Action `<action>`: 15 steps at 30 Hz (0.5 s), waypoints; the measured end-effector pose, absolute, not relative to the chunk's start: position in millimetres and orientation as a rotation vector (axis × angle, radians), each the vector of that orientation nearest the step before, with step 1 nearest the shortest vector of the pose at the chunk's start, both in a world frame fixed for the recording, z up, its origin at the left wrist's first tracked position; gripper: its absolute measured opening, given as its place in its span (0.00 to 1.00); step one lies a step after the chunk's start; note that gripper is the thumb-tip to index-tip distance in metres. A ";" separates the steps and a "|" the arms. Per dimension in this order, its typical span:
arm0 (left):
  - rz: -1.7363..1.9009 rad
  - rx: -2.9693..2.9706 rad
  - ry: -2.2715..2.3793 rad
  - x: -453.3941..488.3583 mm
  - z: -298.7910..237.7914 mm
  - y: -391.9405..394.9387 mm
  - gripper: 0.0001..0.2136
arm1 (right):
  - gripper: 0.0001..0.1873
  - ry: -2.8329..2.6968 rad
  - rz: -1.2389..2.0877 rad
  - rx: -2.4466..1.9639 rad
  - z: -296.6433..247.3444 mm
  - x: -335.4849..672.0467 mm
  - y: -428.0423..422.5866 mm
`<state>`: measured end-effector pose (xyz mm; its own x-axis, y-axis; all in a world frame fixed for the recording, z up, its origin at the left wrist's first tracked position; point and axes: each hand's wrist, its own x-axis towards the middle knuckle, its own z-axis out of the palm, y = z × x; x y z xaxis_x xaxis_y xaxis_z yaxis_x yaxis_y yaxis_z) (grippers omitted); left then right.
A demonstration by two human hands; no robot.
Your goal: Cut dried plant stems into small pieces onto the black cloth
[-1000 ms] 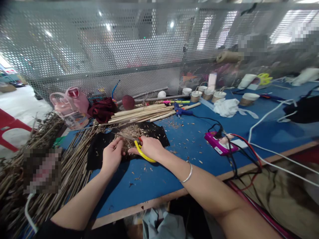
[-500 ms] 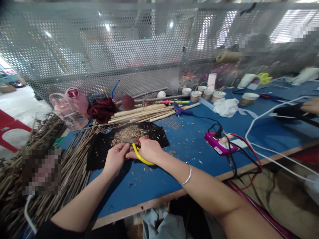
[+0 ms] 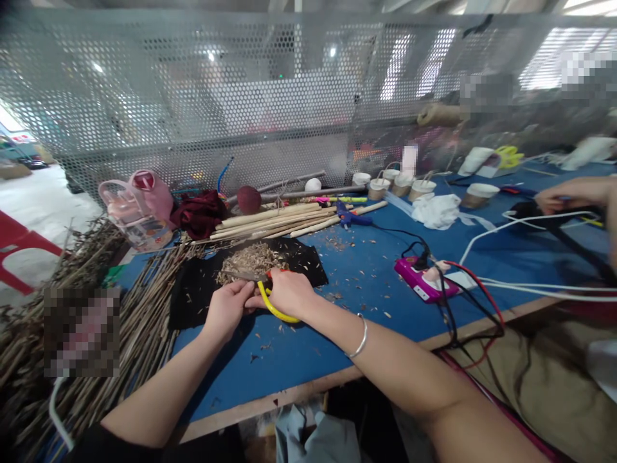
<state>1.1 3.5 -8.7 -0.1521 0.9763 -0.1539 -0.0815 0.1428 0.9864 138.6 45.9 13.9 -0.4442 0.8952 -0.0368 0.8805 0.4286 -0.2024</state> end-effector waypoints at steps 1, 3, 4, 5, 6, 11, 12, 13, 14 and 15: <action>1.237 0.964 1.336 0.6 -9.6 3.9 0.15 | 0.36 -2.597 0.288 -1.621 13.5 138.8 46.6; 1.231 0.962 1.329 -0.3 -11.1 4.5 0.15 | 0.37 -2.606 0.275 -1.631 12.6 139.4 48.3; 1.230 0.966 1.331 -0.7 -11.4 4.8 0.15 | 0.37 -2.608 0.273 -1.638 12.1 139.6 49.1; 1.228 0.972 1.337 -1.0 -11.4 4.9 0.15 | 0.36 -2.609 0.276 -1.646 11.7 139.9 50.0; 1.223 0.975 1.347 -1.3 -11.3 5.0 0.15 | 0.36 -2.610 0.285 -1.653 11.3 140.2 50.8; 1.203 0.938 1.403 -1.8 -9.0 5.3 0.15 | 0.34 -2.612 0.306 -1.648 9.9 141.7 54.4; 1.204 0.935 1.410 -1.9 -8.7 5.5 0.15 | 0.34 -2.614 0.313 -1.643 10.0 142.1 54.9; 1.208 0.932 1.417 -1.9 -8.4 5.8 0.16 | 0.34 -2.618 0.322 -1.641 10.4 142.5 55.4; 1.215 0.927 1.423 -2.0 -8.2 6.0 0.16 | 0.34 -2.623 0.328 -1.640 11.1 143.0 55.7; 1.226 0.917 1.427 -2.1 -8.0 6.3 0.16 | 0.35 -2.627 0.323 -1.639 12.1 143.5 55.7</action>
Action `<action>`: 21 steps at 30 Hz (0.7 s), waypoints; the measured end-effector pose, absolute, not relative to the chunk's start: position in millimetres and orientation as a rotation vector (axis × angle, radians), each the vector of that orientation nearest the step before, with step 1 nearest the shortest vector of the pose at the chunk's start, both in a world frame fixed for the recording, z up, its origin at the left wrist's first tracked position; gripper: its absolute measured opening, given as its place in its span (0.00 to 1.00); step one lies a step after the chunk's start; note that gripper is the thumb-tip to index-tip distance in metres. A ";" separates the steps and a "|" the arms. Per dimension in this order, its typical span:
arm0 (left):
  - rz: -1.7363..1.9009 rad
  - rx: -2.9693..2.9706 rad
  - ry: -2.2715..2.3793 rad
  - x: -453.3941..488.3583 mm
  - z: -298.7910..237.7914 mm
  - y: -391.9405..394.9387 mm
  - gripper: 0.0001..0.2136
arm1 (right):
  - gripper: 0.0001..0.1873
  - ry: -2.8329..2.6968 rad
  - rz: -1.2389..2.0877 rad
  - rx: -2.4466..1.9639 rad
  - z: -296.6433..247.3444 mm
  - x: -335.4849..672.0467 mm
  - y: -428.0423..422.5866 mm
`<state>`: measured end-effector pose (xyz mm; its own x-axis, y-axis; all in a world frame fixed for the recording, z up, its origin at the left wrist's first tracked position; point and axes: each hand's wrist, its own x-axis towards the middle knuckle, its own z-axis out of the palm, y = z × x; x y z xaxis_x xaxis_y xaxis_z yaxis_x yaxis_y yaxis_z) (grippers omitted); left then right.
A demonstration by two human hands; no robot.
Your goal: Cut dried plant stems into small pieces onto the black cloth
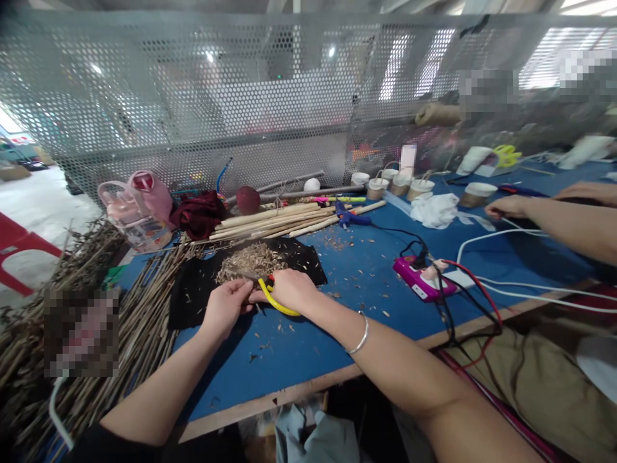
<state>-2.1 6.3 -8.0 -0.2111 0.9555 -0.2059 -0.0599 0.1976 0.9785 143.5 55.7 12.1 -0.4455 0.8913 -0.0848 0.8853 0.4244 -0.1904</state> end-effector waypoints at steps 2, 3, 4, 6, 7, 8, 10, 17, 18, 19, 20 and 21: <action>1.261 0.904 1.419 -2.4 -7.7 6.9 0.16 | 0.36 -2.627 0.290 -1.629 14.7 144.3 55.0; 1.282 0.903 1.408 -2.5 -7.7 7.2 0.16 | 0.36 -2.626 0.277 -1.619 15.9 144.6 54.3; 1.305 0.902 1.399 -2.7 -7.7 7.3 0.16 | 0.37 -2.622 0.273 -1.606 17.0 144.7 53.3; 1.336 0.905 1.394 -2.8 -8.1 7.5 0.15 | 0.39 -2.615 0.297 -1.583 18.3 144.5 51.2; 1.344 0.913 1.401 -2.8 -8.3 7.5 0.15 | 0.40 -2.611 0.312 -1.575 18.4 144.3 50.2; 1.345 0.926 1.412 -2.8 -8.6 7.4 0.15 | 0.40 -2.606 0.320 -1.568 18.2 144.1 49.5; 1.339 0.956 1.429 -2.4 -8.8 7.2 0.15 | 0.39 -2.605 0.322 -1.566 17.0 143.7 49.2; 1.313 0.826 1.325 1.0 -3.0 5.3 0.18 | 0.36 -2.572 0.295 -1.591 14.9 142.8 52.9; 1.286 0.805 1.306 1.4 -2.3 4.9 0.18 | 0.36 -2.567 0.303 -1.603 15.3 142.5 52.8; 1.262 0.794 1.297 1.7 -1.9 4.5 0.18 | 0.36 -2.563 0.309 -1.617 15.6 142.2 52.5; 1.251 0.789 1.295 1.9 -1.9 4.2 0.17 | 0.36 -2.560 0.314 -1.626 15.9 141.9 52.1; 1.252 0.787 1.295 1.9 -2.2 3.9 0.17 | 0.35 -2.558 0.316 -1.628 16.0 141.7 51.6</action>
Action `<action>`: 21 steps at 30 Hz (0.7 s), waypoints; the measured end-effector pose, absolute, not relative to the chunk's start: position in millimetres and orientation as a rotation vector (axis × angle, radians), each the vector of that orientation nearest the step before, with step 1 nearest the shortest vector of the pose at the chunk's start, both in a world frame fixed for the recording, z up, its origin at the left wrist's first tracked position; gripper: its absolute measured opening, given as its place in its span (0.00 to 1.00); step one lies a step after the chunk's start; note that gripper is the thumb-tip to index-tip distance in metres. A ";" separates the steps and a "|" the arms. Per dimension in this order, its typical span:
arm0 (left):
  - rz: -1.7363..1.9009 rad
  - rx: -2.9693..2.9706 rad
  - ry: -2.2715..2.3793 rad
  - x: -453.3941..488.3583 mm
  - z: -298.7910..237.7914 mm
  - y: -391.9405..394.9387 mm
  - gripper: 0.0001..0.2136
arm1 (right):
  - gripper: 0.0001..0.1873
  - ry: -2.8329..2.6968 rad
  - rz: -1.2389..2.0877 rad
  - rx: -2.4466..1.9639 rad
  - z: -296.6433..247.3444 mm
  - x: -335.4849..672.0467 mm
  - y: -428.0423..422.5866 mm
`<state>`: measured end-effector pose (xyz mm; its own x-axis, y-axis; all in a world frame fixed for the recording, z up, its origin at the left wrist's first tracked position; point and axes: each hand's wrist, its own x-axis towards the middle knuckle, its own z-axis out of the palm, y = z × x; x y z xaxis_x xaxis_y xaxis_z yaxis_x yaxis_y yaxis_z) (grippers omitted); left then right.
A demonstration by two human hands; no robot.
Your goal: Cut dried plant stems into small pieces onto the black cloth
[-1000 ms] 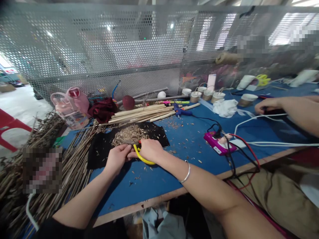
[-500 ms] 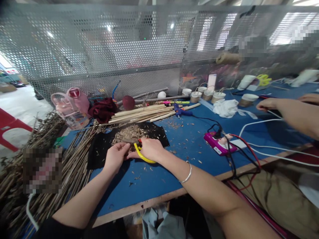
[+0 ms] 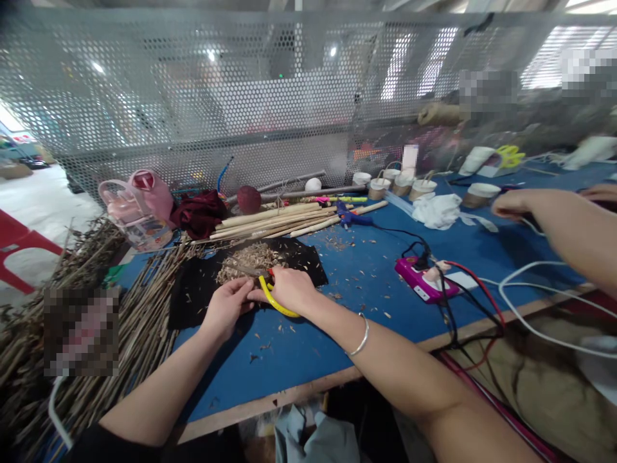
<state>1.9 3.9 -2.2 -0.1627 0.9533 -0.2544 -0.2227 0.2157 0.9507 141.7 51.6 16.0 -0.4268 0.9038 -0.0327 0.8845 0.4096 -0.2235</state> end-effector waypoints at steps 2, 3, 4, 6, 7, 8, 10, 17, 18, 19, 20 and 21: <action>1.282 0.786 1.304 1.9 -3.3 3.9 0.16 | 0.36 -2.559 0.320 -1.607 15.5 141.8 50.7; 1.293 0.785 1.313 1.8 -3.9 4.1 0.16 | 0.36 -2.563 0.327 -1.584 14.9 142.0 50.4; 1.302 0.785 1.324 1.6 -4.5 4.4 0.15 | 0.36 -2.566 0.336 -1.559 14.3 142.3 50.2; 1.307 0.789 1.333 1.5 -5.2 5.2 0.15 | 0.37 -2.571 0.349 -1.517 13.3 142.9 49.9; 1.305 0.793 1.330 1.5 -5.4 5.6 0.14 | 0.38 -2.569 0.349 -1.499 13.0 142.9 49.7; 1.303 0.798 1.323 1.5 -5.5 5.9 0.14 | 0.38 -2.565 0.344 -1.483 12.9 142.8 49.3; 1.304 0.807 1.309 1.7 -5.7 6.3 0.14 | 0.38 -2.548 0.326 -1.463 13.3 142.0 48.3; 1.304 0.838 1.267 1.0 -9.0 5.9 0.14 | 0.37 -2.545 0.303 -1.522 14.6 138.1 45.1; 1.296 0.853 1.275 0.6 -9.6 5.8 0.14 | 0.37 -2.556 0.302 -1.546 14.5 138.3 45.4; 1.287 0.869 1.288 0.3 -10.0 5.7 0.14 | 0.36 -2.569 0.296 -1.565 14.3 138.7 45.8; 1.279 0.882 1.302 0.0 -10.3 5.7 0.14 | 0.35 -2.585 0.286 -1.581 14.1 139.1 46.4; 1.271 0.889 1.317 -0.3 -10.4 5.7 0.14 | 0.35 -2.598 0.276 -1.595 13.8 139.5 47.1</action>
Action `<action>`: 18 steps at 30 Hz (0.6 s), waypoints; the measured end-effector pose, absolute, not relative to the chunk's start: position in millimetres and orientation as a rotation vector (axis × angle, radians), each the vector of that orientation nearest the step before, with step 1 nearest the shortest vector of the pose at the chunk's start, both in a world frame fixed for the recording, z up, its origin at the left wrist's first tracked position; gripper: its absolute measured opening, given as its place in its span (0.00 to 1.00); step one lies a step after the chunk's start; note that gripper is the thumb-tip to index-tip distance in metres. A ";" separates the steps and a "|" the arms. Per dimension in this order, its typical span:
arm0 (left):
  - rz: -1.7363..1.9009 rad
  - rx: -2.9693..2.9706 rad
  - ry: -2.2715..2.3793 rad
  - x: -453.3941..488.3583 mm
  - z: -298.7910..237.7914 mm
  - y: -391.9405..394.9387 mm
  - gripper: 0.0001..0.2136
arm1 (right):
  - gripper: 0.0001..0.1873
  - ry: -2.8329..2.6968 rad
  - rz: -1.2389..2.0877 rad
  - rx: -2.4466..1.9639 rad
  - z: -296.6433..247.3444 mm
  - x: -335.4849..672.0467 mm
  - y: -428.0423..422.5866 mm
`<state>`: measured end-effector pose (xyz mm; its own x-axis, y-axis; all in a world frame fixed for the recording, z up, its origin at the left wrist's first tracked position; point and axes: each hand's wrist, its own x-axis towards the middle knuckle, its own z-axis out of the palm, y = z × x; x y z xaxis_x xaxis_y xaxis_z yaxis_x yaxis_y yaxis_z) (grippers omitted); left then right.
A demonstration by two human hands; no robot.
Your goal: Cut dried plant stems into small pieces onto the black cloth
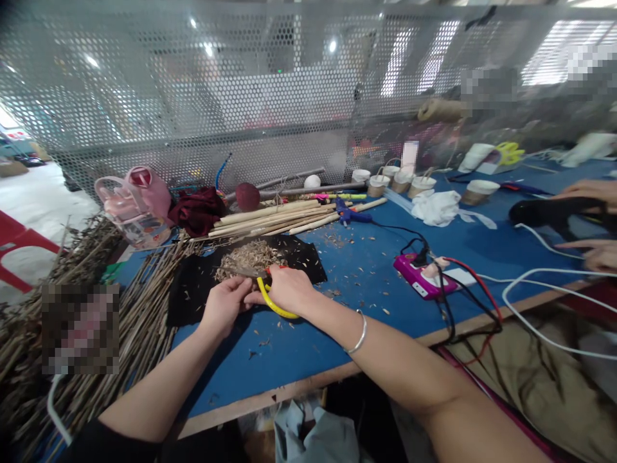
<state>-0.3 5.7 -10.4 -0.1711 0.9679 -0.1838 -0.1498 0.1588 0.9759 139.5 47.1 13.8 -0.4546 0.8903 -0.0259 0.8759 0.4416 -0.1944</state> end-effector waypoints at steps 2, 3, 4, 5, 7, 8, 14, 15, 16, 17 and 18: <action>1.258 0.886 1.341 -0.8 -10.2 5.8 0.14 | 0.34 -2.615 0.261 -1.624 12.8 140.4 48.7; 1.253 0.882 1.351 -1.0 -10.1 6.0 0.14 | 0.33 -2.617 0.256 -1.638 12.1 140.7 49.6; 1.249 0.877 1.361 -1.2 -9.8 6.1 0.14 | 0.32 -2.616 0.250 -1.648 11.3 141.0 50.5; 1.244 0.873 1.371 -1.5 -9.6 6.3 0.14 | 0.31 -2.613 0.242 -1.655 10.4 141.2 51.4; 1.232 0.863 1.400 -1.8 -9.1 6.5 0.14 | 0.27 -2.613 0.234 -1.666 9.0 141.4 53.0; 1.226 0.855 1.416 -1.8 -8.7 6.5 0.14 | 0.26 -2.615 0.236 -1.672 8.6 141.5 53.7; 1.238 0.814 1.459 -1.0 -6.3 6.5 0.15 | 0.33 -2.613 0.292 -1.673 11.8 141.5 54.6; 1.256 0.812 1.450 -0.9 -6.2 6.7 0.16 | 0.35 -2.611 0.290 -1.664 12.9 141.6 54.2; 1.276 0.808 1.436 -1.0 -6.3 6.8 0.16 | 0.36 -2.612 0.285 -1.652 13.9 141.8 53.7; 1.296 0.804 1.418 -1.1 -6.6 7.0 0.16 | 0.37 -2.615 0.280 -1.639 14.7 142.0 53.0; 1.313 0.801 1.398 -1.2 -7.0 7.1 0.16 | 0.39 -2.617 0.278 -1.625 15.3 142.2 52.3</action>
